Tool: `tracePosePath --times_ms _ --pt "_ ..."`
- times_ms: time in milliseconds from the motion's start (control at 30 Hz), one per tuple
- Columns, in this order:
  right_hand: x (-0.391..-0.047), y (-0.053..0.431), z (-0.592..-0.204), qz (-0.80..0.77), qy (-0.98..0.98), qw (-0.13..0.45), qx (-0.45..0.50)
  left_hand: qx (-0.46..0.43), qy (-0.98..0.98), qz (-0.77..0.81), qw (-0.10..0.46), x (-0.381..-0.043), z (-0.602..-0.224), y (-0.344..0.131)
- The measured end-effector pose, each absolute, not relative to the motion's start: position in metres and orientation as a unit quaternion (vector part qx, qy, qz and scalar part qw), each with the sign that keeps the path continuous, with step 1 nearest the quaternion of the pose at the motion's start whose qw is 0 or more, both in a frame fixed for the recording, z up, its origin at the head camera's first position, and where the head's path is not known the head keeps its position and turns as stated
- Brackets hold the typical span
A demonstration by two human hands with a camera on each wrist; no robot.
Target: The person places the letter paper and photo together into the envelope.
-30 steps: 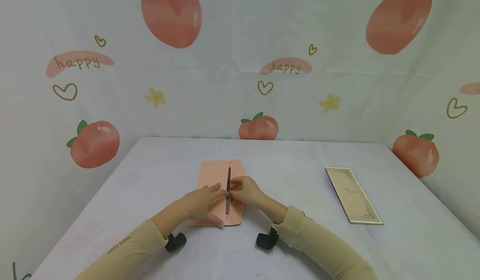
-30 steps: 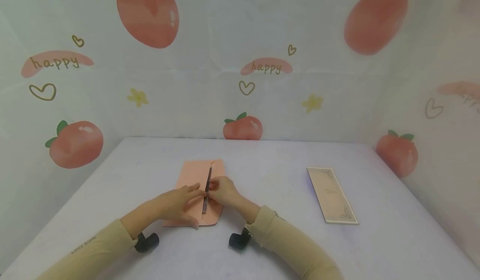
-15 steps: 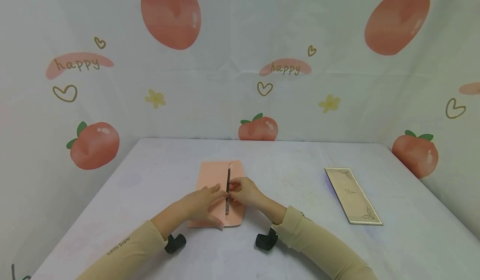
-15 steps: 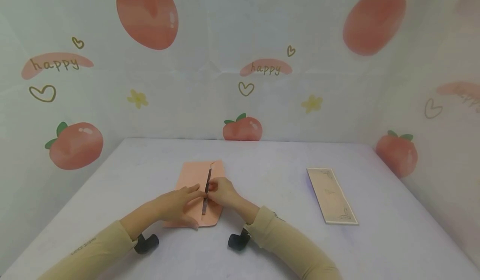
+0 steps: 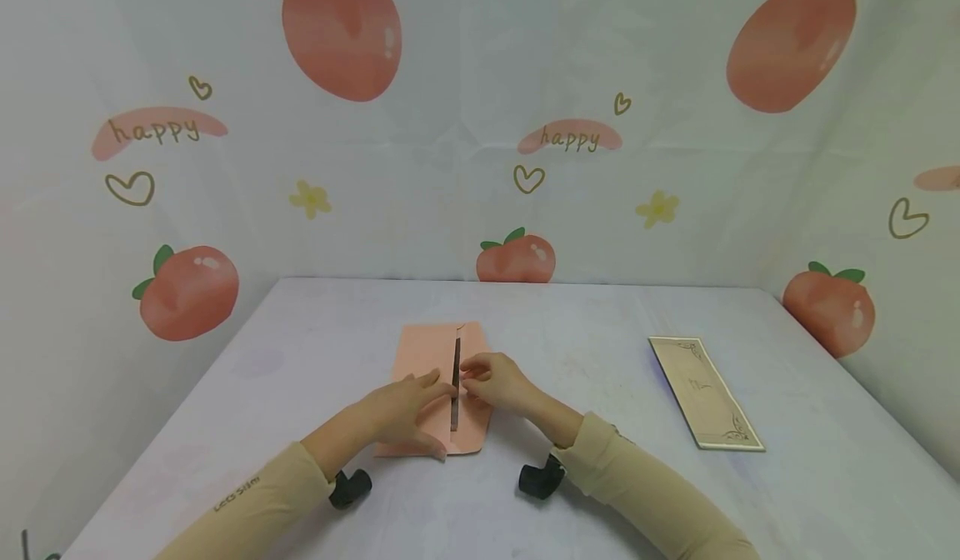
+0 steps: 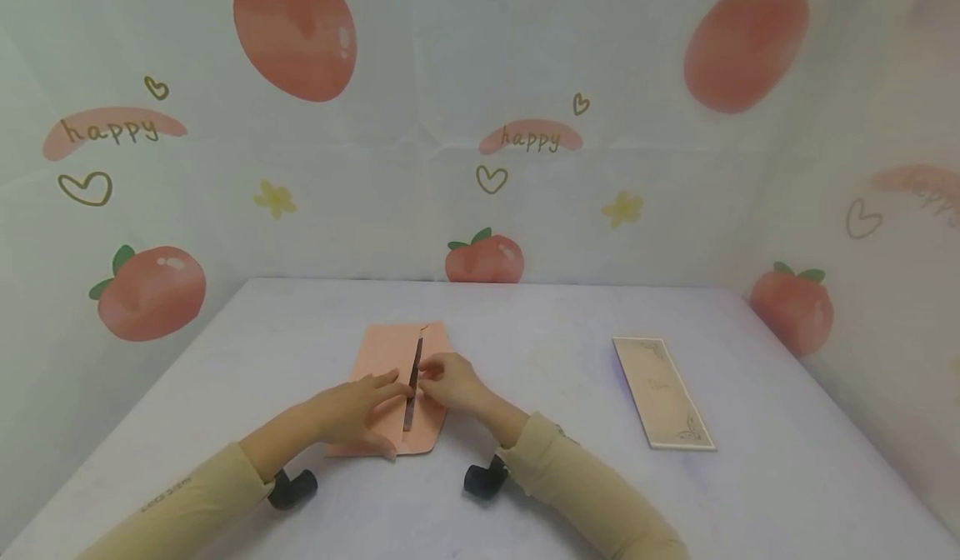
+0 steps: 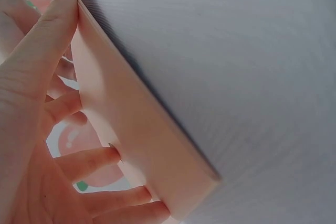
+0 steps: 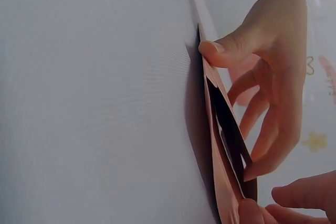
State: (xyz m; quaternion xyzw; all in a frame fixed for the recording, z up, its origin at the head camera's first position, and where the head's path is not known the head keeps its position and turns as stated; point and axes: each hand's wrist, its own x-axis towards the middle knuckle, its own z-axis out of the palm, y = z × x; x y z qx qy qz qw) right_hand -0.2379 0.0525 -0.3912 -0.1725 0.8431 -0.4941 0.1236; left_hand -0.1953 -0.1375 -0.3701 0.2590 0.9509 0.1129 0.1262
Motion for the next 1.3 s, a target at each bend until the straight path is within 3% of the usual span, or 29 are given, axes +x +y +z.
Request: tracePosePath --times_ms 633,1300 --pt "-0.24 0.1 -0.383 -0.496 0.848 0.105 -0.155 0.252 0.952 0.117 0.131 -0.195 -0.37 -0.137" --pt "-0.248 0.196 -0.371 -0.441 0.892 0.045 -0.085 0.262 0.949 0.124 0.126 -0.195 -0.371 -0.14"
